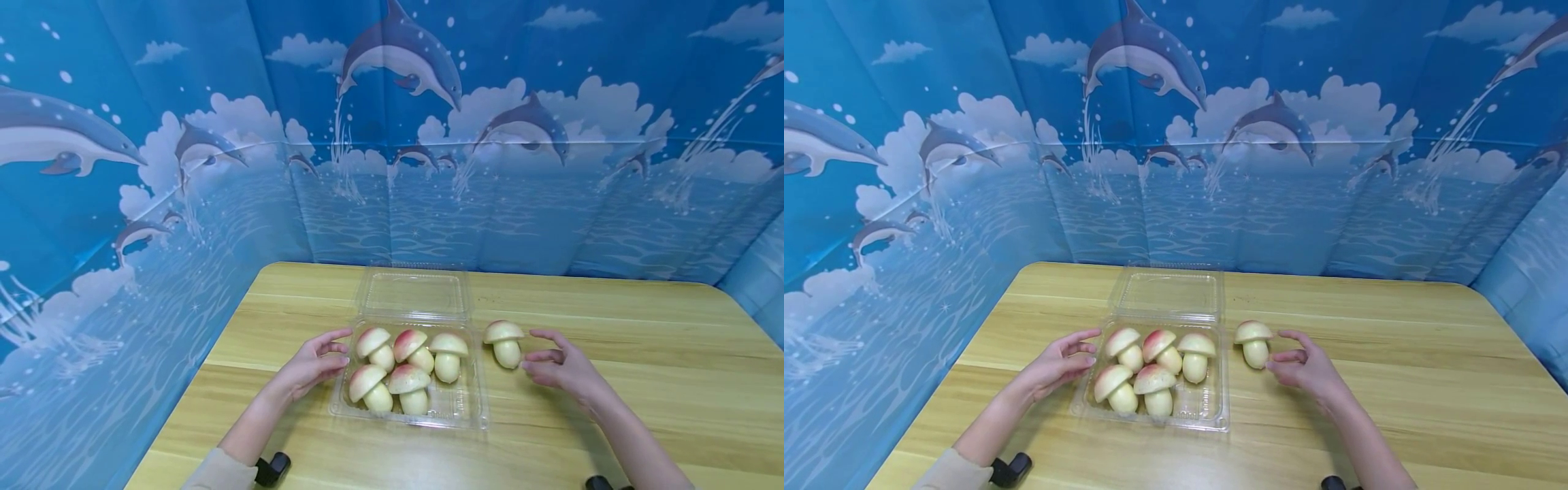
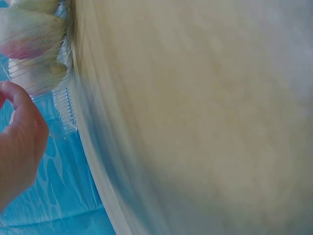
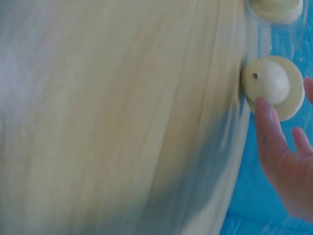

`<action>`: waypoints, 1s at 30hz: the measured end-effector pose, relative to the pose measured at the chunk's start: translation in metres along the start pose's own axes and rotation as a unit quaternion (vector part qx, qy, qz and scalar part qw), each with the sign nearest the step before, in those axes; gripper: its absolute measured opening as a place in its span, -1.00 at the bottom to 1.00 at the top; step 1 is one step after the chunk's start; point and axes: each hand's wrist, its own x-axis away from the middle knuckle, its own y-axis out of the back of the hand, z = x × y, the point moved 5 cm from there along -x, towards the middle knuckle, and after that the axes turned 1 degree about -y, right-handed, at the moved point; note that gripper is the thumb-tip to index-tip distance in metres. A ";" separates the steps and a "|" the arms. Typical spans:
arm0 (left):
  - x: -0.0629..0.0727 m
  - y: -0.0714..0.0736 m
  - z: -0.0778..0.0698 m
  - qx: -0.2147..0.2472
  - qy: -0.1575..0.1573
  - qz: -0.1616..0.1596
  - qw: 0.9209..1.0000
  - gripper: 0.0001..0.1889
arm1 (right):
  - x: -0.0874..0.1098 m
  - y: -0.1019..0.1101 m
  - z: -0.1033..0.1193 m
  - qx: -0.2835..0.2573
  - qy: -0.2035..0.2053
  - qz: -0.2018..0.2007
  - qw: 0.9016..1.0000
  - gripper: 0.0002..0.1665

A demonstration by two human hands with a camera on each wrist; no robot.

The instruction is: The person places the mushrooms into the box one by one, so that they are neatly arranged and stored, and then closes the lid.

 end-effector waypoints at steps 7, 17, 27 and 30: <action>0.000 0.000 0.000 -0.001 0.000 0.000 1.000 -0.34 | -0.006 0.004 -0.004 0.009 -0.002 -0.013 1.000 -0.05; 0.000 -0.001 0.000 -0.001 0.000 -0.001 1.000 -0.34 | -0.017 0.000 -0.009 0.003 -0.019 -0.012 1.000 0.01; -0.001 0.000 0.001 -0.003 0.001 -0.004 1.000 -0.34 | -0.023 -0.008 -0.005 0.010 -0.030 -0.014 0.999 0.05; -0.001 0.000 0.001 -0.007 0.000 -0.008 1.000 -0.35 | -0.024 -0.009 -0.004 0.015 -0.034 -0.017 0.999 0.04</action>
